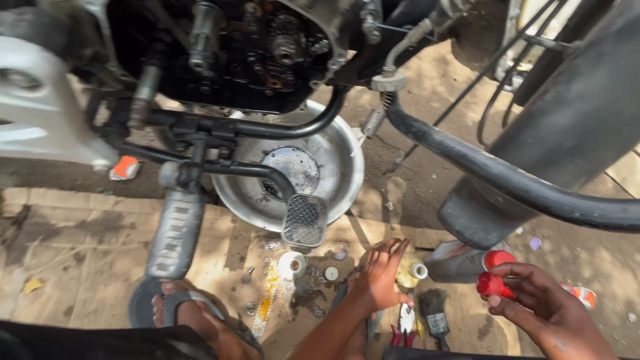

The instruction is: Cleaning the internal components of a motorcycle engine with a brush and cleaning fluid.

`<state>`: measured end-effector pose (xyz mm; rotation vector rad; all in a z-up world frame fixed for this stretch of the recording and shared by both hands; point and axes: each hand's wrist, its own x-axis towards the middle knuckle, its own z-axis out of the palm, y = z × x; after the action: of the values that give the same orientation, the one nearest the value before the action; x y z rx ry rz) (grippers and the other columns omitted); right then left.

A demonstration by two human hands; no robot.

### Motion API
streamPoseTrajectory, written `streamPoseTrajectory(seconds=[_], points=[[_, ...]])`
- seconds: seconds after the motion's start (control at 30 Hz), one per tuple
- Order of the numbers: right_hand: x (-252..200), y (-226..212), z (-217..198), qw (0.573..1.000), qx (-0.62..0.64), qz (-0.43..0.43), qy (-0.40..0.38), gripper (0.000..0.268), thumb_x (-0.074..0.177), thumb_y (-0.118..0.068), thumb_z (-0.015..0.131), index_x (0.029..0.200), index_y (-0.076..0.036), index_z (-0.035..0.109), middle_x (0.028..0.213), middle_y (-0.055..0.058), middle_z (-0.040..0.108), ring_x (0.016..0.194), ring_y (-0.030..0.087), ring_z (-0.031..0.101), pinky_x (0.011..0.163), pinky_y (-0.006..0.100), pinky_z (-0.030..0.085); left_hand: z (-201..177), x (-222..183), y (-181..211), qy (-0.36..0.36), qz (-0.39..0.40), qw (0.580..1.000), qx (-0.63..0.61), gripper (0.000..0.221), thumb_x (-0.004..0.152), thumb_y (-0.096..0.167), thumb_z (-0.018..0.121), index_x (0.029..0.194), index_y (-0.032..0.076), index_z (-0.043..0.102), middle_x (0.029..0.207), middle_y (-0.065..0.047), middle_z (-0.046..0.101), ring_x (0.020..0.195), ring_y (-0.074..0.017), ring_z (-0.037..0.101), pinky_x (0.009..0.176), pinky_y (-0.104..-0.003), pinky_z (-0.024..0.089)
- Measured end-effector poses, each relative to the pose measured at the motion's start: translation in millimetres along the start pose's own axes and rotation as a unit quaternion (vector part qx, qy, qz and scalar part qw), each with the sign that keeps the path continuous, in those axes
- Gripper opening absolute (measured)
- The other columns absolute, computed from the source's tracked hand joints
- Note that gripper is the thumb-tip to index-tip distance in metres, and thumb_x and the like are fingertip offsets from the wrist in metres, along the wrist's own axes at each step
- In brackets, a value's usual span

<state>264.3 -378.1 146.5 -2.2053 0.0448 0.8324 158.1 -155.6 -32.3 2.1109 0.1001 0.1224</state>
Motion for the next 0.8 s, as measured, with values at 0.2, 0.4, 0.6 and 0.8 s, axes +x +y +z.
streamPoseTrajectory(seconds=[0.2, 0.4, 0.6, 0.8], points=[[-2, -21, 47, 0.980, 0.037, -0.191, -0.047, 0.049, 0.086, -0.004, 0.074, 0.133, -0.003, 0.061, 0.125, 0.016, 0.069, 0.114, 0.025, 0.070, 0.093, 0.043, 0.058, 2, -81, -13, 0.043, -0.014, 0.999, 0.026, 0.102, 0.074, 0.028, 0.091, 0.159, 0.011, 0.038, 0.147, -0.019, 0.045, 0.137, -0.0406, 0.043, 0.111, -0.055, 0.038], [-60, -106, 177, 0.942, -0.155, -0.276, -0.108, 0.041, 0.078, -0.007, 0.077, 0.119, -0.012, 0.069, 0.111, 0.008, 0.071, 0.101, 0.020, 0.075, 0.087, 0.034, 0.061, 3, -138, -59, 0.111, -0.090, 0.990, 0.008, 0.058, 0.079, 0.020, 0.080, 0.131, 0.009, 0.057, 0.111, -0.017, 0.065, 0.104, -0.0380, 0.063, 0.088, -0.049, 0.052], [-16, -84, 267, 0.820, -0.340, -0.441, -0.128, 0.042, 0.077, -0.005, 0.076, 0.117, -0.009, 0.064, 0.105, 0.015, 0.063, 0.103, 0.036, 0.065, 0.088, 0.045, 0.052, -75, -203, -94, 0.160, -0.237, 0.957, 0.045, 0.040, 0.077, 0.032, 0.086, 0.099, 0.008, 0.063, 0.096, -0.014, 0.069, 0.092, -0.0353, 0.068, 0.079, -0.047, 0.054], [-24, -84, 293, 0.807, -0.387, -0.430, -0.119, 0.041, 0.078, -0.004, 0.074, 0.116, -0.011, 0.062, 0.108, 0.015, 0.064, 0.105, 0.038, 0.062, 0.088, 0.046, 0.052, -125, -196, -81, 0.211, -0.239, 0.946, 0.059, 0.086, 0.068, 0.022, 0.092, 0.137, 0.007, 0.044, 0.124, -0.018, 0.052, 0.116, -0.0389, 0.055, 0.092, -0.048, 0.050]])
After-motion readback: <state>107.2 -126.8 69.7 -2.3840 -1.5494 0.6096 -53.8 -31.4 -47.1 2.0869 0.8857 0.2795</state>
